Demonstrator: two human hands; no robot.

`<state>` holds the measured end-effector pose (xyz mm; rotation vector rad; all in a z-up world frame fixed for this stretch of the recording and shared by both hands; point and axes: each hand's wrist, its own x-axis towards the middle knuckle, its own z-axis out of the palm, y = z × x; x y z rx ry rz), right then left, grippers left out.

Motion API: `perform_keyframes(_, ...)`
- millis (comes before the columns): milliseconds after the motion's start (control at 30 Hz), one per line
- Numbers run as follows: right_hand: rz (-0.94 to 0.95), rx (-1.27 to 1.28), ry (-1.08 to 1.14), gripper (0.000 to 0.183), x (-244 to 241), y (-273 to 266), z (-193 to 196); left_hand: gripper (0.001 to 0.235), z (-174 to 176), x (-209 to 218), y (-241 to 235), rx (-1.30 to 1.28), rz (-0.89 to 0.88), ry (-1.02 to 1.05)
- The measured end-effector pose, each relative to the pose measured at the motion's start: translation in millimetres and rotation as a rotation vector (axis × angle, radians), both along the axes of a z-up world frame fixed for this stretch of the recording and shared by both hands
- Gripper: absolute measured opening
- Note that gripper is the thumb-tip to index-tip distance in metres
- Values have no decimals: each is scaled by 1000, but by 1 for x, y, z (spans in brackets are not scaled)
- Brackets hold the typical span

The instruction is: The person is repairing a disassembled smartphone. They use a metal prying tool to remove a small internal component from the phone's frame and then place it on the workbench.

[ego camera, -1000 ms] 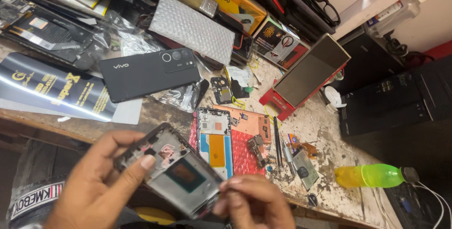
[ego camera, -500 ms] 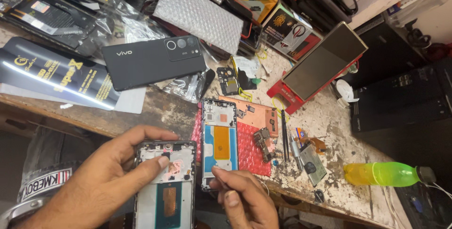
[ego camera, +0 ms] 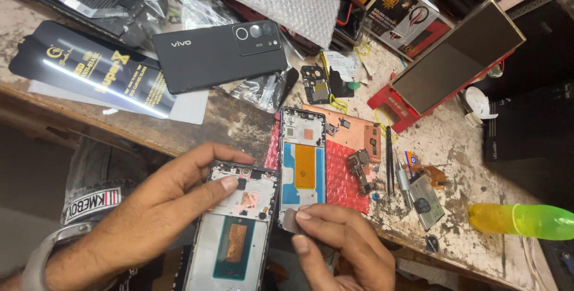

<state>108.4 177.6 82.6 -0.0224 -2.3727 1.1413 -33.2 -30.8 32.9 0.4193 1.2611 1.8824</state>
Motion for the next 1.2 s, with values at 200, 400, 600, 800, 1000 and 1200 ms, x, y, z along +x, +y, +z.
perform_keyframes(200, 40, 98, 13, 28, -7, -9, 9, 38, 4, 3, -3, 77, -22, -7)
perform_keyframes(400, 115, 405, -134, 37, -14, -9, 37, 42, 14, 11, 0, 85, -56, 98)
perform_keyframes(600, 138, 520, -144, 36, -20, -7, 45, 43, 28, 10, 1, -46, -79, 204)
perform_keyframes(800, 31, 468, -45, 33, -21, -15, 37, 55, 37, 11, 4, -376, -106, 228)
perform_keyframes(1000, -103, 333, -38, 28, -25, -25, 26, 56, 38, 11, 7, -416, -19, 363)
perform_keyframes(1200, -117, 221, -31, 25, -23, -23, 19, 53, 39, 9, 9, -221, -14, 391)
